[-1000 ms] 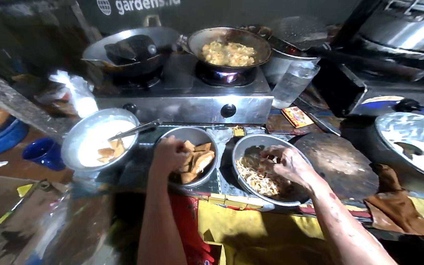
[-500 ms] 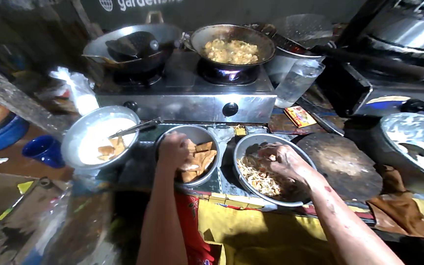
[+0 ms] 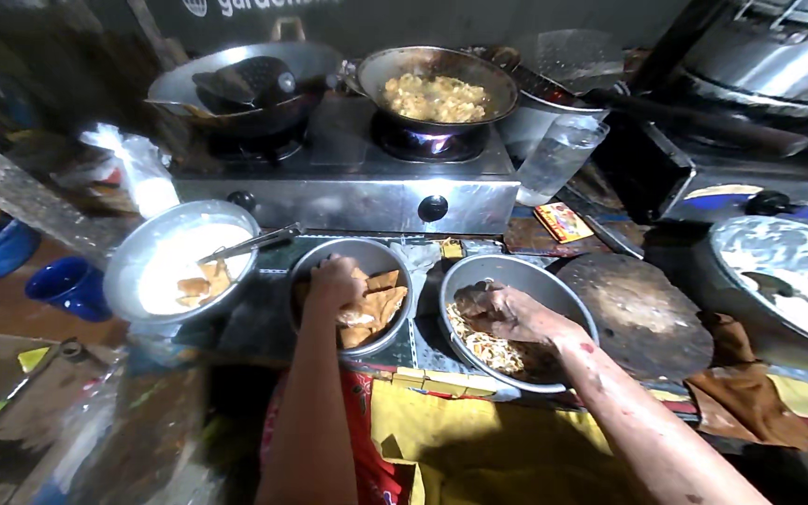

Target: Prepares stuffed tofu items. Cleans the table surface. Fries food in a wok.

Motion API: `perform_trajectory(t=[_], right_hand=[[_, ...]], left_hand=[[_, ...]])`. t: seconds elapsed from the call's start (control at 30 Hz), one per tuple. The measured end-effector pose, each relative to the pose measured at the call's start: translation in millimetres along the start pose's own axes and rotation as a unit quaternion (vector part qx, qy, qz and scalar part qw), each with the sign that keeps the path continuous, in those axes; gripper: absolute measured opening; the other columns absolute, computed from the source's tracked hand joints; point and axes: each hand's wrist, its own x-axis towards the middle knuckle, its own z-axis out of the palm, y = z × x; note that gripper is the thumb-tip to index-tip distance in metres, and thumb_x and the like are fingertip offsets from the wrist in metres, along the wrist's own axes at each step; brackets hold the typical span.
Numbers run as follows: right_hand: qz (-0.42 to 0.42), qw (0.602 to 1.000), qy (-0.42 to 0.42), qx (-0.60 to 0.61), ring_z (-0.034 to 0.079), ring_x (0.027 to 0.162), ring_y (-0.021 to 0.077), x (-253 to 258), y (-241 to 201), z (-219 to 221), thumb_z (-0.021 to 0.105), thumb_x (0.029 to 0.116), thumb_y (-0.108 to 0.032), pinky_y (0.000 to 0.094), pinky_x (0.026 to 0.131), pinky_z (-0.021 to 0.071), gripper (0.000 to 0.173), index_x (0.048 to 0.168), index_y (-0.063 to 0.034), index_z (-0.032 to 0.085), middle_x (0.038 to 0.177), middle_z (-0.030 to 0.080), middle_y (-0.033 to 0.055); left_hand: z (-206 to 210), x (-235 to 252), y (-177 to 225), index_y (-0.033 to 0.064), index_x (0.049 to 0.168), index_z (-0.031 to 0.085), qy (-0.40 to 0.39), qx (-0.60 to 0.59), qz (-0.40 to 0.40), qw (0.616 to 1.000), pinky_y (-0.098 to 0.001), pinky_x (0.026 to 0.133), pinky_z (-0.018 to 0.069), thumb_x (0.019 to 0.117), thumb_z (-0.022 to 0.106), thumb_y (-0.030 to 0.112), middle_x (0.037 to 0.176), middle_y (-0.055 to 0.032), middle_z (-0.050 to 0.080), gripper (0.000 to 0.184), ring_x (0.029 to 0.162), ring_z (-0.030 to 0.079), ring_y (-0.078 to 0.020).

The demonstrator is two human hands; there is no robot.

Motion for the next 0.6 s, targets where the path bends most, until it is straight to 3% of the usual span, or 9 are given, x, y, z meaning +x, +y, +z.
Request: perform_trajectory(t=[0.13, 0.2, 0.3, 0.4, 0.47, 0.53, 0.6], right_hand=[[0.028, 0.998, -0.045, -0.016, 0.056, 0.123, 0.0461, -2, -4, -3, 0.071, 0.094, -0.027, 0.0617, 0.103, 0.0436, 0.03, 0.113, -0.0035, 0.076, 0.118, 0.069, 0.0243], [-0.004, 0.998, -0.056, -0.009, 0.061, 0.113, 0.0456, -1, -4, -3, 0.072, 0.0931, -0.026, 0.0621, 0.099, 0.0454, 0.03, 0.109, -0.0003, 0.076, 0.108, 0.071, 0.0251], [-0.018, 0.998, -0.049, 0.016, 0.067, 0.09, 0.0406, 1, -3, -3, 0.071, 0.0892, -0.011, 0.0596, 0.085, 0.0496, 0.019, 0.095, 0.0066, 0.072, 0.091, 0.069, 0.0247], [0.028, 0.999, -0.028, 0.014, 0.066, 0.088, 0.0387, -2, -12, -10, 0.071, 0.0899, -0.01, 0.0581, 0.084, 0.0498, 0.018, 0.095, 0.0073, 0.071, 0.09, 0.069, 0.0238], [0.038, 0.999, -0.002, 0.012, 0.067, 0.089, 0.0378, -4, -11, -12, 0.07, 0.0899, -0.01, 0.0574, 0.085, 0.05, 0.017, 0.096, 0.0058, 0.073, 0.09, 0.07, 0.0229], [0.048, 0.999, 0.017, -0.002, 0.067, 0.092, 0.0391, -6, -9, -16, 0.069, 0.0911, -0.009, 0.0583, 0.087, 0.0497, 0.016, 0.097, 0.0047, 0.074, 0.092, 0.071, 0.0233], [0.06, 0.998, 0.028, -0.017, 0.067, 0.095, 0.0418, -8, -7, -19, 0.068, 0.0913, -0.008, 0.0599, 0.09, 0.0487, 0.016, 0.098, 0.0052, 0.074, 0.095, 0.071, 0.0251]], left_hand=[[2, 3, 1, 0.0039, 0.115, 0.067, 0.013, 0.001, 0.011, 1.0, -0.0646, 0.098, 0.0428, 0.0879, 0.071, 0.01, 0.117, -0.0214, 0.066, 0.028, 0.117, 0.06, -0.0399], [1, 3, 2, 0.0001, 0.106, 0.066, 0.04, -0.015, 0.014, 0.999, -0.0619, 0.094, 0.0463, 0.0854, 0.07, 0.004, 0.107, -0.0224, 0.067, 0.022, 0.109, 0.063, -0.0401], [-1, 0, 6, -0.0033, 0.097, 0.065, 0.087, -0.021, 0.005, 0.996, -0.0585, 0.088, 0.05, 0.0854, 0.068, 0.0, 0.1, -0.0237, 0.066, 0.012, 0.104, 0.064, -0.0405], [0, -1, 1, -0.0021, 0.113, 0.068, 0.154, -0.074, 0.007, 0.985, -0.0602, 0.091, 0.0491, 0.0858, 0.067, 0.0, 0.1, -0.0237, 0.069, 0.027, 0.102, 0.065, -0.0413], [3, -2, -8, -0.0006, 0.123, 0.068, 0.227, -0.138, 0.03, 0.964, -0.0603, 0.086, 0.0504, 0.0889, 0.062, -0.001, 0.093, -0.023, 0.068, 0.035, 0.091, 0.065, -0.0398], [9, 0, -17, -0.001, 0.121, 0.069, 0.331, -0.203, 0.082, 0.918, -0.0459, 0.064, 0.0477, 0.088, 0.058, -0.004, 0.073, -0.0141, 0.06, 0.035, 0.065, 0.054, -0.026], [11, -3, -18, -0.0024, 0.119, 0.07, 0.402, -0.302, 0.137, 0.853, -0.0288, 0.055, 0.0421, 0.0858, 0.057, -0.007, 0.066, -0.0044, 0.057, 0.036, 0.056, 0.046, -0.01]])
